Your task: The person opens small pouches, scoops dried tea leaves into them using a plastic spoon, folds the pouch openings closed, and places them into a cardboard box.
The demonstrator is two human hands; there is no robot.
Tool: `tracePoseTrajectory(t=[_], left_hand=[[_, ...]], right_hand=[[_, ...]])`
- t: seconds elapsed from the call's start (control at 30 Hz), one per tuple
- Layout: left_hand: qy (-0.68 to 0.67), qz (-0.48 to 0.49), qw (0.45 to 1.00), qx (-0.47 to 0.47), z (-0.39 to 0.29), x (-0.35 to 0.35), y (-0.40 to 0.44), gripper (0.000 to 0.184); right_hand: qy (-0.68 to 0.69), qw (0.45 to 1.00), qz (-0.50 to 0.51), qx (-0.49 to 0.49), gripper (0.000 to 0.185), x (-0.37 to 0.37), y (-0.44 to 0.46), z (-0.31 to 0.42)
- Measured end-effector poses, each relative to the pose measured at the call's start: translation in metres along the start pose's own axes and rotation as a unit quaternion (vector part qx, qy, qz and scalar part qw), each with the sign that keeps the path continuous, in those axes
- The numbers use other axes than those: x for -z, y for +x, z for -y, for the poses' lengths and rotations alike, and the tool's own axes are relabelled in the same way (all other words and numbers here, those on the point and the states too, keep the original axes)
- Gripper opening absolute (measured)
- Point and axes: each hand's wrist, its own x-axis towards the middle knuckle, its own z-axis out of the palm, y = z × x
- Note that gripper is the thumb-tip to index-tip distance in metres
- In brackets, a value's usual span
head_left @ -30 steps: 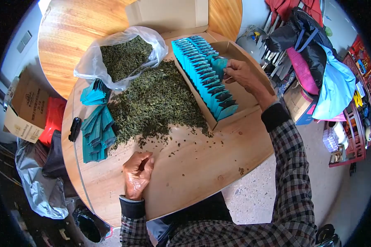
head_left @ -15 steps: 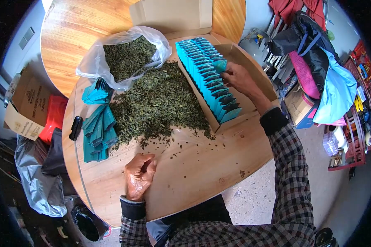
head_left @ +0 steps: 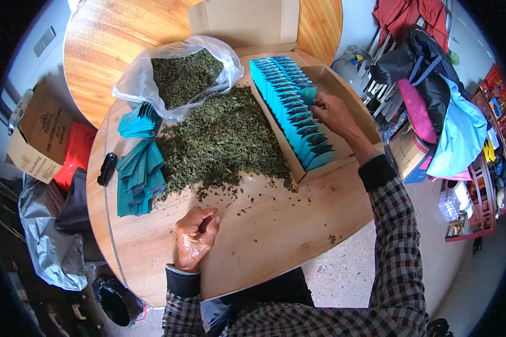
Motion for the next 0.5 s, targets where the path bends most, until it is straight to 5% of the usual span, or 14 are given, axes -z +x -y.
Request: tracePoseTrajectory(t=[0.17, 0.23, 0.27, 0.33, 0.47, 0.5], left_hand=[[0.0, -0.005, 0.999, -0.045, 0.007, -0.001, 0.001, 0.011], [0.014, 0.0, 0.999, -0.052, 0.004, -0.003, 0.004, 0.012], [0.035, 0.005, 0.998, -0.057, 0.003, 0.002, 0.002, 0.013], [0.016, 0.036, 0.999, -0.028, 0.0, 0.009, 0.001, 0.019], [-0.016, 0.054, 0.997, -0.059, 0.005, 0.006, 0.001, 0.02], [-0.024, 0.078, 0.994, -0.078, 0.005, 0.007, 0.001, 0.021]], right_hand=[[-0.023, 0.976, -0.208, 0.056, 0.03, 0.023, -0.015, -0.008], [0.04, 0.952, -0.303, 0.035, 0.028, 0.039, -0.042, 0.057], [0.175, 0.933, -0.314, 0.024, 0.027, 0.04, -0.05, 0.069], [0.299, 0.923, -0.242, 0.018, 0.027, 0.034, -0.09, 0.134], [0.396, 0.892, 0.082, 0.201, 0.03, -0.033, -0.149, 0.243], [0.493, 0.831, 0.179, 0.186, 0.037, -0.058, -0.157, 0.261]])
